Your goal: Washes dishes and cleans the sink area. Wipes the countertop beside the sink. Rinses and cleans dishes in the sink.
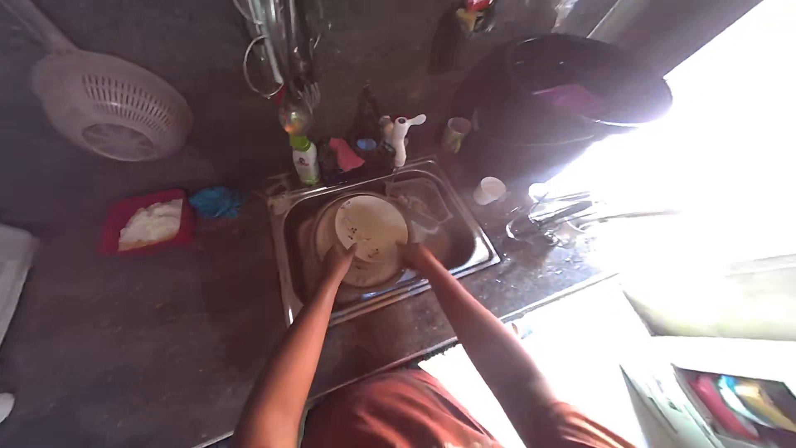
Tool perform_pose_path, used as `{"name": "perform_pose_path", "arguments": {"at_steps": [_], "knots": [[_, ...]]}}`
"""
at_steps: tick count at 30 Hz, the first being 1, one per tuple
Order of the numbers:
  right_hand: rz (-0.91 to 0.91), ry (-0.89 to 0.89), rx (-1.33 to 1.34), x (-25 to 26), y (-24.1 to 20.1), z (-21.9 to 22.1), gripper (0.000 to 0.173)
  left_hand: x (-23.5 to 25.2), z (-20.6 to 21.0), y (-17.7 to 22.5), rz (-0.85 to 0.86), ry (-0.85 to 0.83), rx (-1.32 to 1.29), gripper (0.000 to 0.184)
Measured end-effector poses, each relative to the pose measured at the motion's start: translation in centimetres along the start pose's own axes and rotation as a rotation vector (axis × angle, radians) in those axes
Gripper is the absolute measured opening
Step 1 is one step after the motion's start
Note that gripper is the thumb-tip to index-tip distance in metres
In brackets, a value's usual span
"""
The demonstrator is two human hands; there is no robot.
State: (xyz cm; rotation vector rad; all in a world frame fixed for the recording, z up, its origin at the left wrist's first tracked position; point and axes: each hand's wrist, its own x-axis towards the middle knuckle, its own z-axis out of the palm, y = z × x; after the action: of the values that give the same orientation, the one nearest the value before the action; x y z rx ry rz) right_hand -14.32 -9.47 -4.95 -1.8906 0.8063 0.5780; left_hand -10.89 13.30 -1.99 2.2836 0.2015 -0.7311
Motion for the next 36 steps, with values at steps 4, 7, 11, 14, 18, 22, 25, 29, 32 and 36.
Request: {"name": "perform_pose_path", "arguments": {"at_steps": [4,7,11,14,18,22,25,29,32,36], "knots": [[-0.05,-0.091,0.153,-0.3,-0.2,1.4,0.03,1.1,2.4,1.9,-0.106,0.074,0.054,0.055],[-0.111,-0.135,0.172,-0.6,0.1,1.0,0.029,0.6,1.5,2.5,-0.155,0.1,0.011,0.049],[-0.179,-0.161,0.161,1.6,2.4,-0.5,0.034,-0.9,-0.8,0.6,-0.02,0.229,-0.362,0.04],[-0.259,-0.166,0.132,1.7,2.0,-2.1,0.037,-2.0,-1.2,-1.3,0.122,0.323,-0.513,0.033],[-0.347,-0.304,0.357,1.1,-1.5,-4.2,0.054,-1.8,-0.7,-1.4,0.159,0.3,-0.695,0.031],[-0.389,-0.223,0.622,2.3,-4.6,-5.7,0.036,-0.1,0.9,2.3,0.102,0.396,-0.054,0.046],[-0.474,-0.167,0.503,1.7,-6.3,-6.7,0.035,1.4,3.4,6.7,0.207,0.392,0.346,0.064],[-0.477,-0.109,0.505,1.4,-6.7,-7.1,0.034,4.6,6.0,10.7,0.582,0.271,0.402,0.069],[-0.47,-0.057,0.549,1.6,-6.4,-8.1,0.033,8.1,5.9,11.1,0.689,0.314,0.34,0.069],[-0.439,-0.018,0.575,1.7,-6.1,-9.3,0.026,9.3,6.9,11.2,0.7,0.221,0.316,0.073]]}}
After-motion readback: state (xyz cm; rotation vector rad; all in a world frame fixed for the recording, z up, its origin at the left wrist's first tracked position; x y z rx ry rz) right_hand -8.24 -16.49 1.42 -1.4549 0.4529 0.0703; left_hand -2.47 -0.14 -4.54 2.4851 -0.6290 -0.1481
